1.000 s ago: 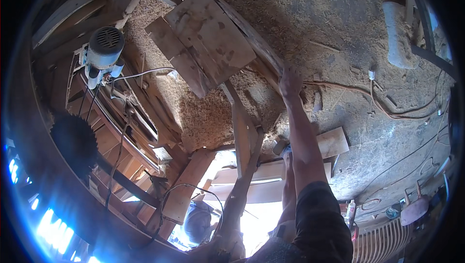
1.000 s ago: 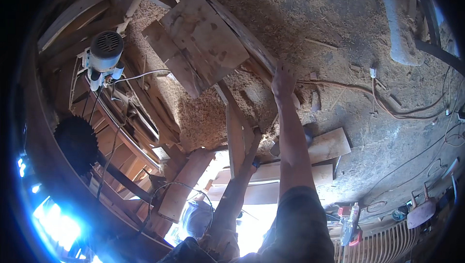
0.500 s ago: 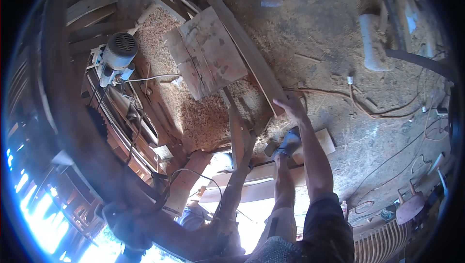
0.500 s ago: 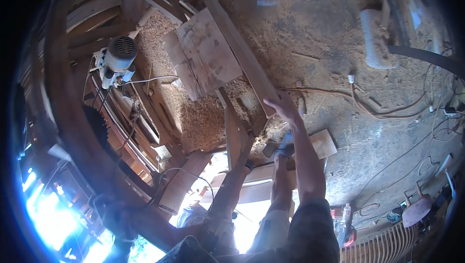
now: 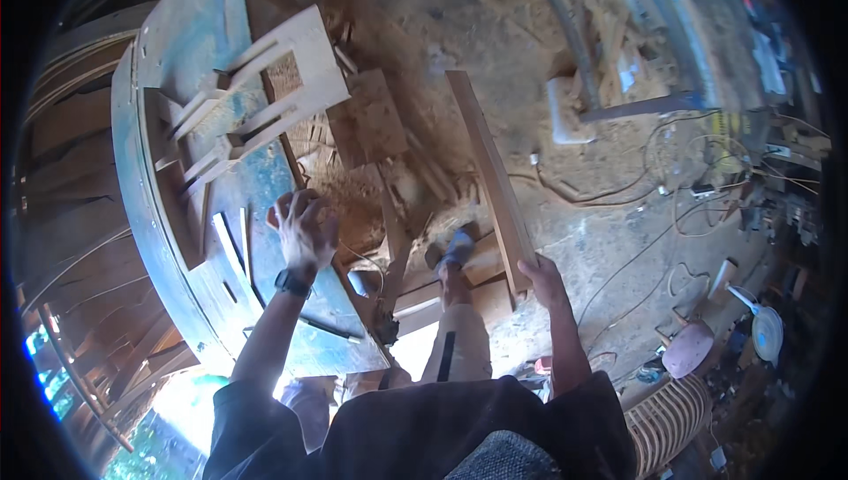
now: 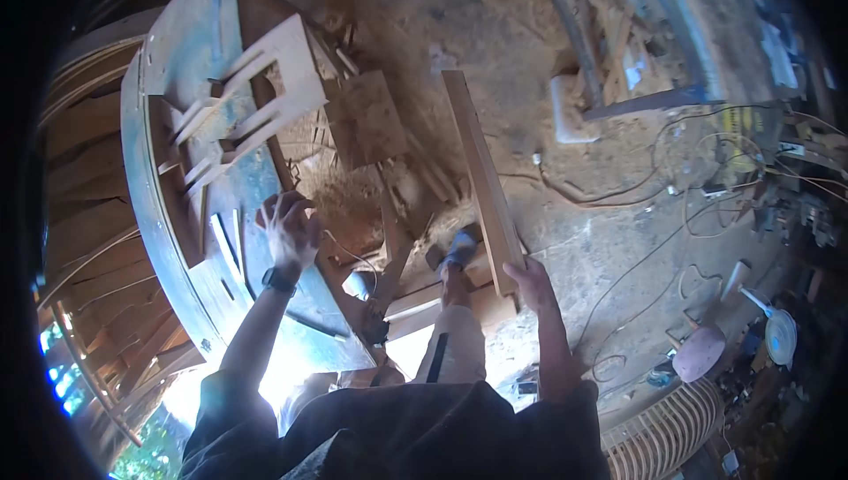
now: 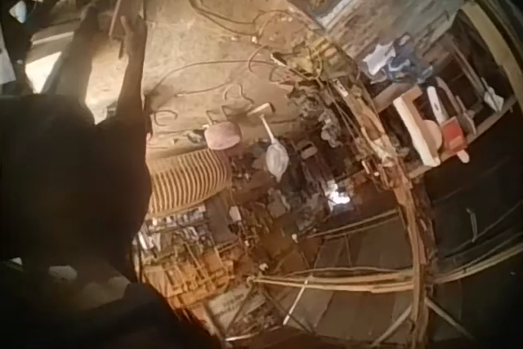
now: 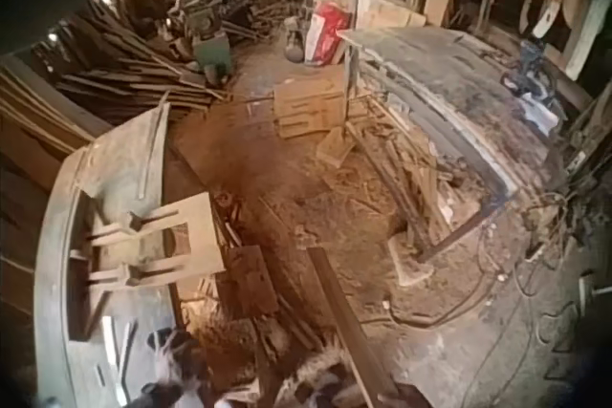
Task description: The person measures a wooden assembly on a workbench with a square, then uses a power planer to smooth a long wooden plank, and finally picks up a power strip from the floor.
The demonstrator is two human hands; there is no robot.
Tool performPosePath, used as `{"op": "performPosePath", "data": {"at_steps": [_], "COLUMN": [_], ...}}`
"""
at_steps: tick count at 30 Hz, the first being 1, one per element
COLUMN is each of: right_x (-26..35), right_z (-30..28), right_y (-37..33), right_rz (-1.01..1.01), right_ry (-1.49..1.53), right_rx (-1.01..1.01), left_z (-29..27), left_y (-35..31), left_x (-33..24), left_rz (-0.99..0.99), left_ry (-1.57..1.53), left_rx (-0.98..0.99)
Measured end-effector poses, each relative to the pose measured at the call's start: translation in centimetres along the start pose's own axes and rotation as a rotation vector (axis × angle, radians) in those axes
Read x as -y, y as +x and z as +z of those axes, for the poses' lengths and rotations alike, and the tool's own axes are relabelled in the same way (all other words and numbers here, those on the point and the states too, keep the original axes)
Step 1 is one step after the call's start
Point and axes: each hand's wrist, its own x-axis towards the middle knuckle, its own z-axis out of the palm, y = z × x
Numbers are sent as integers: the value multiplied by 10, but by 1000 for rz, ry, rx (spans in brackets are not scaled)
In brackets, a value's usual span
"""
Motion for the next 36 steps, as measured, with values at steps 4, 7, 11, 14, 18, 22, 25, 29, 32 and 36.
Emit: {"op": "performPosePath", "data": {"at_steps": [4,7,11,14,18,22,25,29,32,36], "right_x": [21,33,35,23,1,-17,-9,-6,-12,-53], "right_z": [11,52,118,169,242,316,376,434,476,488], "right_y": [-101,-170,-261,-312,-346,-358,-352,-328,-315,-249], "right_rz": [-61,-217,-401,-390,-431,-407,-357,-359,-330,-494], "right_ry": [-15,-32,63,121,62,-68,-217,-626,-765,-664], "right_rx": [41,20,61,131,241,353,525,760,778,611], "left_z": [-9,-7,-80,-157,-231,-262,-304,-326,-323,-327], "left_y": [-6,-18,-59,-99,-152,-205,-254,-319,-365,-416], "left_x": [-2,-5,-61,-70,-36,31,80,139,171,215], "left_rz": [8,-34,57,251,142,50,-134,-430,-536,-641], "left_ry": [-13,-93,-405,-559,-1193,-1924,-1949,-1851,-1830,-1702], "left_rx": [13,-15,-121,-265,-46,56,-162,-421,-709,-866]}}
